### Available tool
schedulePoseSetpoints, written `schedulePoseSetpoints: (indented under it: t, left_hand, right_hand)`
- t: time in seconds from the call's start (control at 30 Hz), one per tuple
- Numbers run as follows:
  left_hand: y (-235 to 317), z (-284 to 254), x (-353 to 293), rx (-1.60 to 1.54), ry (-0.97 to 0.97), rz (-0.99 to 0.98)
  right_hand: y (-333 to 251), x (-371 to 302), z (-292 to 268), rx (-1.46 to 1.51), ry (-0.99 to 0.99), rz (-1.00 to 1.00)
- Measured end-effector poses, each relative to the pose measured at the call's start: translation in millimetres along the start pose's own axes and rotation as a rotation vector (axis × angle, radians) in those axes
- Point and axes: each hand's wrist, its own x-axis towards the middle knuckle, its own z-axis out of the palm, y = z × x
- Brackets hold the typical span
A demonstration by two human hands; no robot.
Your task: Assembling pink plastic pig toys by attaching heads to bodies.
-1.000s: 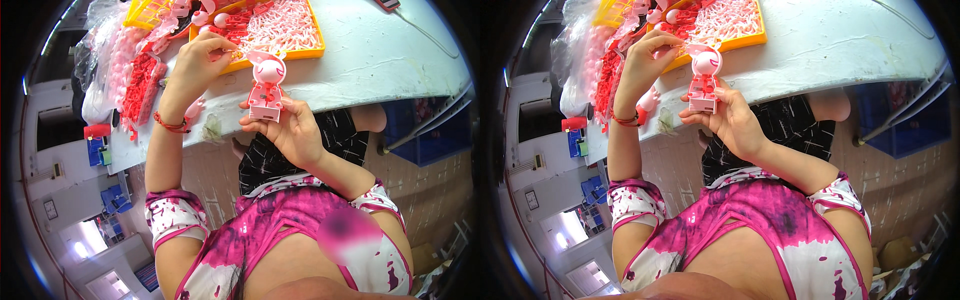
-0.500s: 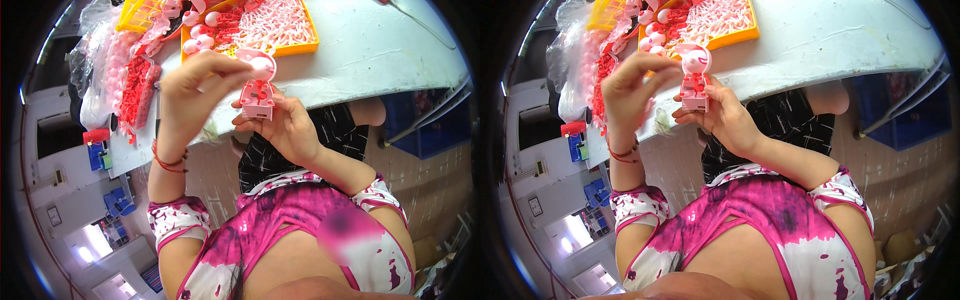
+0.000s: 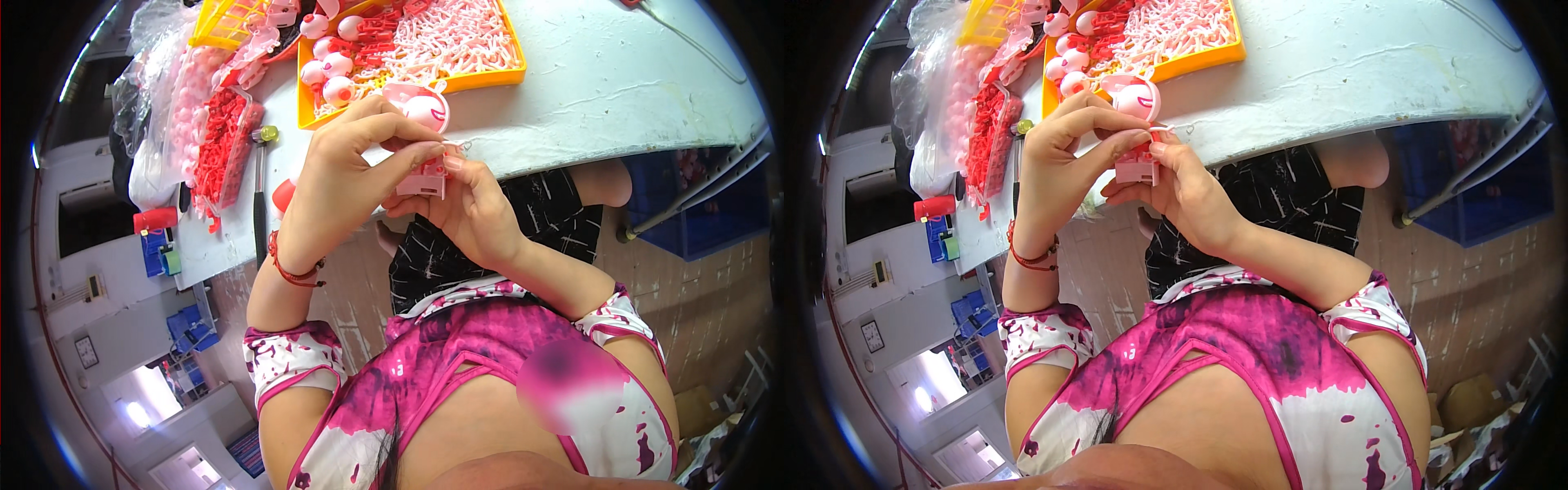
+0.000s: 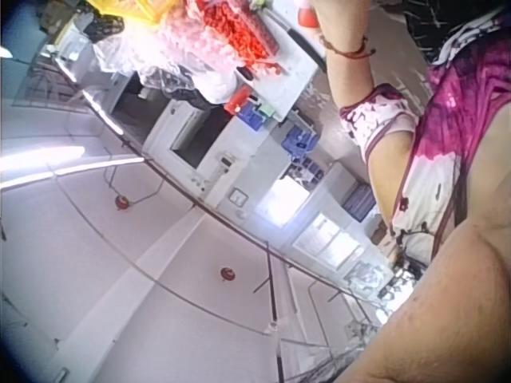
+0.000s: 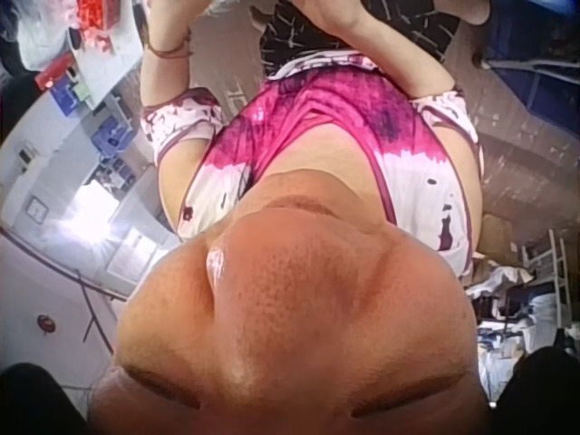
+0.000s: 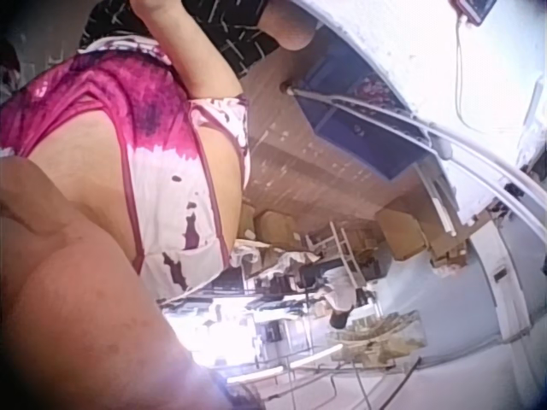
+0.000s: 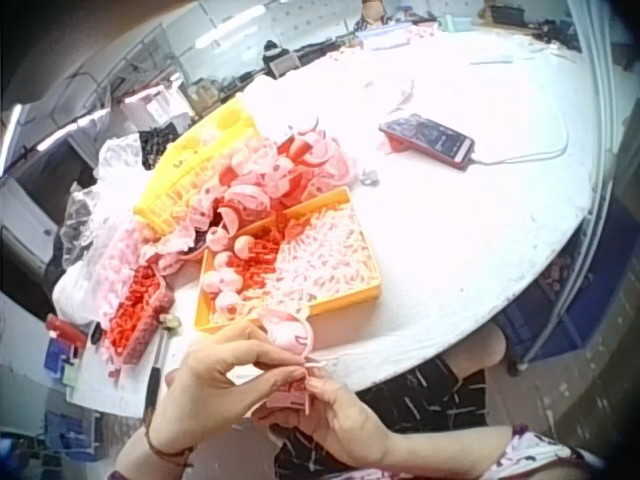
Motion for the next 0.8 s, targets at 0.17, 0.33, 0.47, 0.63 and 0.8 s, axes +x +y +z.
schedulePoseSetpoints:
  t: [0.17,0.33,0.47,0.63,0.8]
  left_hand:
    - [7.0,4.5,-1.5,0.077,0.05,-0.036]
    - [-0.1,11.3,-4.6,-0.158,0.092,-0.2]
    - [0.5,10.8,-4.1,-0.342,0.088,-0.338]
    - [-6.4,10.0,-7.9,-0.399,0.079,-0.327]
    - [-8.4,11.0,-10.8,-0.577,0.136,-0.336]
  right_hand:
    - [-2.1,-0.2,3.5,0.019,0.015,-0.013]
    - [-1.3,-0.5,0.8,-0.015,-0.006,-0.022]
    - [0.3,-0.9,-4.6,-0.033,-0.033,-0.033]
    - [1.9,-1.7,-0.3,-0.131,0.036,-0.029]
    - [7.1,-3.1,-6.3,-0.17,0.01,-0.019]
